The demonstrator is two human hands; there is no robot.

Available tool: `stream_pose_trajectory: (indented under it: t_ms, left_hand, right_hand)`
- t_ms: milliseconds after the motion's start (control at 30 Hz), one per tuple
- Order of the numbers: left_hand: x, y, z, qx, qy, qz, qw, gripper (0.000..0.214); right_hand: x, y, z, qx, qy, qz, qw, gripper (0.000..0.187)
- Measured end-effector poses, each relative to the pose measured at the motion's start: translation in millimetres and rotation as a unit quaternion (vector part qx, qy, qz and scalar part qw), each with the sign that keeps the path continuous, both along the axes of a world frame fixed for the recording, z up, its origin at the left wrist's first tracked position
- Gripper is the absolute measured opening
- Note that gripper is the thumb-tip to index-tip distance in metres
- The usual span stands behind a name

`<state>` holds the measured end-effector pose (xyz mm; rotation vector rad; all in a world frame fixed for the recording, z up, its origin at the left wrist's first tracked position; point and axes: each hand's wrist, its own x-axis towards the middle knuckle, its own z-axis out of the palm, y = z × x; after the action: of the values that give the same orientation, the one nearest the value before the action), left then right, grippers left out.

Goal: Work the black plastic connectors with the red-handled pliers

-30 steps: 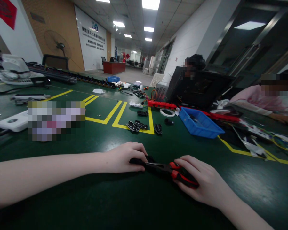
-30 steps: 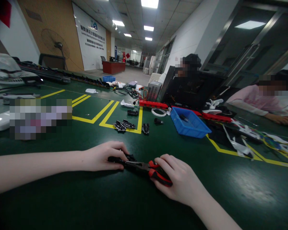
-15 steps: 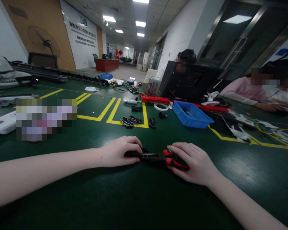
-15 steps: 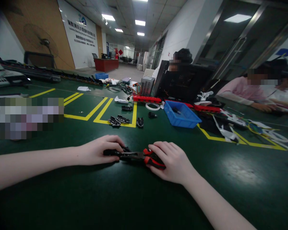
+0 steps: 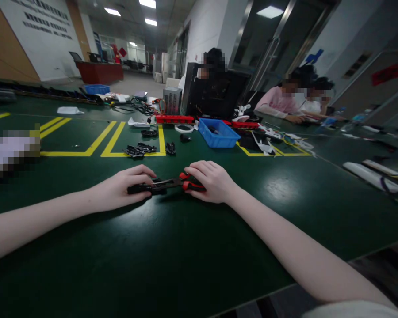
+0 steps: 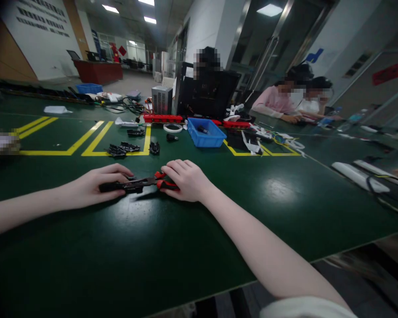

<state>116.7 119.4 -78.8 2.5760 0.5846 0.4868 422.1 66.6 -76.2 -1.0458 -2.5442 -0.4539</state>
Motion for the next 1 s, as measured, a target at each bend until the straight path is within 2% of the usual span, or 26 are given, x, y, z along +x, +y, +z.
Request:
stream_pose_trajectory:
  t_ms: [333, 700, 1000]
  left_hand:
    - [0, 2, 1.7, -0.006, -0.013, -0.016, 1.0, 0.017]
    - [0, 6, 6.1, -0.046, -0.036, -0.018, 0.998, 0.016]
    - [0, 13, 3.1, -0.062, -0.022, -0.025, 0.998, 0.018]
  right_hand:
    - [-2, 0, 3.6, 0.007, 0.003, -0.025, 1.0, 0.046]
    - [3, 4, 5.1, -0.003, 0.0, -0.014, 1.0, 0.04]
    - [-2, -2, 5.7, -0.029, 0.034, -0.007, 0.999, 0.044]
